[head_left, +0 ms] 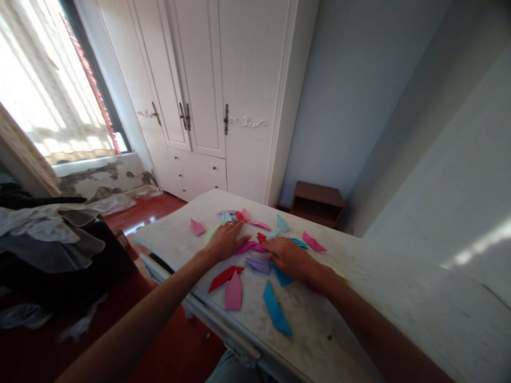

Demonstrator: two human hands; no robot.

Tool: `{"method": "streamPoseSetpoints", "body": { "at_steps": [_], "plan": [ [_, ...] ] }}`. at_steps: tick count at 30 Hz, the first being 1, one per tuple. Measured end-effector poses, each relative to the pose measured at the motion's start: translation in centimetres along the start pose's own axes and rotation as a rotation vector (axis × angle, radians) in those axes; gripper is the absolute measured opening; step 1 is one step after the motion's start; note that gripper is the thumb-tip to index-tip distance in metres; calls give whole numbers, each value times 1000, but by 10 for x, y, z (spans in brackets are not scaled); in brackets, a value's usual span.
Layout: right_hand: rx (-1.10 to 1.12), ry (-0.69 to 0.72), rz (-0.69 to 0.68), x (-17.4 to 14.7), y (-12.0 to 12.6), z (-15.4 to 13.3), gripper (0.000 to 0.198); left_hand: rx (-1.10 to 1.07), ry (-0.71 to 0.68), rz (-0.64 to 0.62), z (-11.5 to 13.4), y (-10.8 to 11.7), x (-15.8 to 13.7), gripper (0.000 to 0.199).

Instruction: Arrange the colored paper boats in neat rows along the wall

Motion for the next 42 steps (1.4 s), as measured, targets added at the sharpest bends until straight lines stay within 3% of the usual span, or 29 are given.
{"method": "streamPoseSetpoints", "body": {
  "at_steps": [8, 16, 20, 28, 38, 42],
  "plan": [
    [-52, -63, 74, 0, 4, 3, 23, 2, 99, 109, -2, -3, 1, 35],
    [46, -25, 165, 12, 4, 0, 28, -49, 236, 145, -25, 1, -3, 28],
    [41, -32, 143, 22, 1, -1, 29, -64, 303, 139, -31, 1, -4, 25],
    [-62, -188, 31, 50, -10, 13, 31, -105, 365, 147, -36, 1, -7, 26],
    [202, -409, 2, 70, -5, 25, 58, -188, 371, 205, -37, 5, -9, 28],
    [333, -421, 44, 82, 4, 30, 47, -228, 351, 244, -37, 7, -10, 27]
  ]
}}
Point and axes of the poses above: each hand's wrist, its own x-axis towards the middle knuckle, its own y-axis out of the back of the hand, z = x × y, the point moved 4 cm from there along x, towards the middle knuckle, and after that the axes turned 9 degrees about x, right-handed, at the moved point
